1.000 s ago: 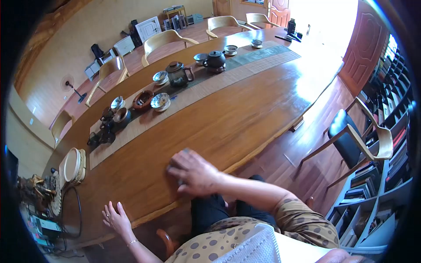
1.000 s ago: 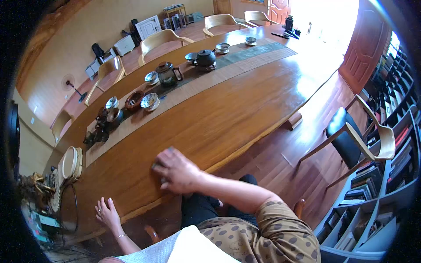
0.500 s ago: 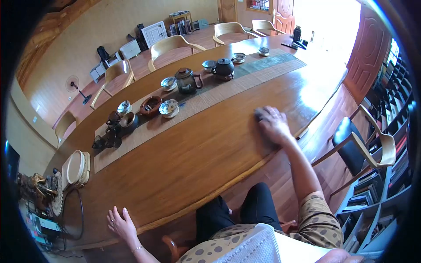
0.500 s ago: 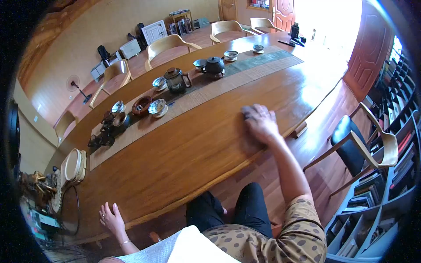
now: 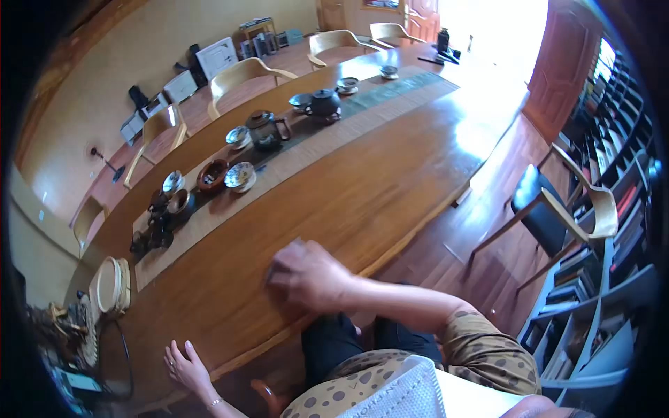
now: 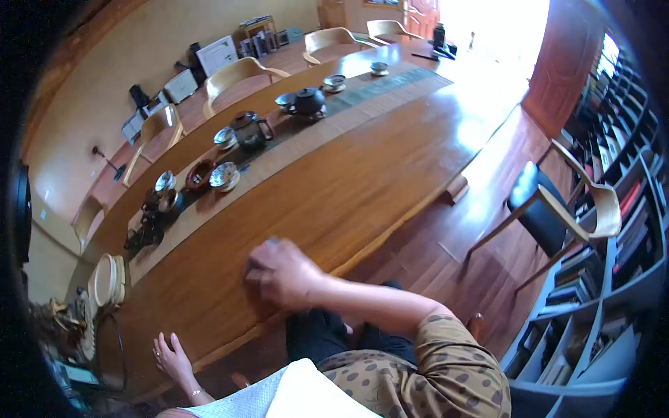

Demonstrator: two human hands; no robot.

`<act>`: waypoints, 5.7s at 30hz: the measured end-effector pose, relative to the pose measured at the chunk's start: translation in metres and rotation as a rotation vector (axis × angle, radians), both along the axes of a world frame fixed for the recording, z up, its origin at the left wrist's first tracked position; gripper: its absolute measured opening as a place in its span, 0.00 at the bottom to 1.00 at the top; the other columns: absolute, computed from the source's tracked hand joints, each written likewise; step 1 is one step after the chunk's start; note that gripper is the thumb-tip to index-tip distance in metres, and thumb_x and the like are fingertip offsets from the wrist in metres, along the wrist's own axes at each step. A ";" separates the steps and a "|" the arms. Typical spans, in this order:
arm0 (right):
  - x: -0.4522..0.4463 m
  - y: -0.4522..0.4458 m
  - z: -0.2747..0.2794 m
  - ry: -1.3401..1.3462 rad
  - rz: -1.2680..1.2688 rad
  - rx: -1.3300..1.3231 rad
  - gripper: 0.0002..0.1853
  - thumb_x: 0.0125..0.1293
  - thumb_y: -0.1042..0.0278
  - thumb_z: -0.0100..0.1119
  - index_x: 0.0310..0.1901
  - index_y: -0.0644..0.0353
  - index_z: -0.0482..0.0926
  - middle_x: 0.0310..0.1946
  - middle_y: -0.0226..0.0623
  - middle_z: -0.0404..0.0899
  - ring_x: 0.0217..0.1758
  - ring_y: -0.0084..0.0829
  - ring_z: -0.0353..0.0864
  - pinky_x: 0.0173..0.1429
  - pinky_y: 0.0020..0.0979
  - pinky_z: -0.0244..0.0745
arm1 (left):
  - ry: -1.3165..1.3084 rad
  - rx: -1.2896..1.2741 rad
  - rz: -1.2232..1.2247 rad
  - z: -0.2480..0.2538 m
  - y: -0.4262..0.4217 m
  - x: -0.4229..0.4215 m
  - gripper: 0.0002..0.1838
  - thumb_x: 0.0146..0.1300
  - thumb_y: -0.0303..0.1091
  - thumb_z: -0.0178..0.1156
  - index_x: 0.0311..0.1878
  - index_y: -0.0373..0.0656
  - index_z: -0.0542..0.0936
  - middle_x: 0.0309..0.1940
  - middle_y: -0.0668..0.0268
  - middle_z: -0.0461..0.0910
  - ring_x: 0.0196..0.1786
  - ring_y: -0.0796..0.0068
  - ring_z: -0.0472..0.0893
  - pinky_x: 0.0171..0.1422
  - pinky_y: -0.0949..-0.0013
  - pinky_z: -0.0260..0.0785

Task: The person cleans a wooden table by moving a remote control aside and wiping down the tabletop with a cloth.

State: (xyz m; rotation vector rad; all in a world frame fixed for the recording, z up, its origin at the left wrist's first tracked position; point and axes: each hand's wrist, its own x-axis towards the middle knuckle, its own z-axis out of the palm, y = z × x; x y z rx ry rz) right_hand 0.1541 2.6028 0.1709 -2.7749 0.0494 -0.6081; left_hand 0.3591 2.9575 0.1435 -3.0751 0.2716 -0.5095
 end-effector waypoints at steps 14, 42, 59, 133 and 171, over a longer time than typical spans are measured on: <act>-0.120 -0.196 0.019 0.105 -0.763 -0.084 0.21 0.65 0.56 0.52 0.60 0.41 0.76 0.63 0.31 0.72 0.69 0.36 0.66 0.67 0.44 0.61 | 0.007 -0.030 0.000 0.013 -0.009 -0.010 0.29 0.71 0.57 0.49 0.65 0.47 0.74 0.67 0.54 0.70 0.70 0.47 0.66 0.74 0.50 0.55; -0.010 0.023 -0.009 -0.082 0.149 0.089 0.29 0.55 0.52 0.62 0.60 0.45 0.76 0.67 0.39 0.67 0.71 0.42 0.62 0.68 0.49 0.57 | 0.047 -0.005 0.037 0.007 -0.005 -0.007 0.31 0.71 0.60 0.45 0.68 0.50 0.71 0.70 0.58 0.67 0.74 0.50 0.61 0.75 0.42 0.49; -0.079 -0.190 -0.027 -0.053 -0.852 -0.097 0.29 0.57 0.52 0.56 0.61 0.48 0.71 0.60 0.47 0.68 0.64 0.51 0.64 0.66 0.50 0.60 | 0.026 -0.019 0.039 0.010 -0.010 -0.011 0.30 0.71 0.58 0.46 0.66 0.47 0.72 0.69 0.56 0.68 0.74 0.51 0.62 0.75 0.43 0.50; 0.093 -0.035 0.000 0.035 -0.270 -0.131 0.33 0.66 0.40 0.54 0.69 0.46 0.67 0.70 0.44 0.63 0.76 0.41 0.55 0.75 0.55 0.42 | -0.119 -0.396 -0.725 0.053 -0.103 -0.013 0.29 0.61 0.49 0.66 0.62 0.46 0.74 0.63 0.42 0.69 0.63 0.39 0.71 0.65 0.45 0.65; 0.002 -0.133 -0.036 0.344 -0.689 -0.211 0.31 0.72 0.37 0.42 0.70 0.44 0.68 0.74 0.40 0.58 0.79 0.39 0.52 0.78 0.56 0.37 | 0.075 -0.370 0.715 -0.011 0.180 0.101 0.37 0.68 0.57 0.41 0.74 0.44 0.60 0.74 0.43 0.55 0.74 0.41 0.57 0.73 0.36 0.49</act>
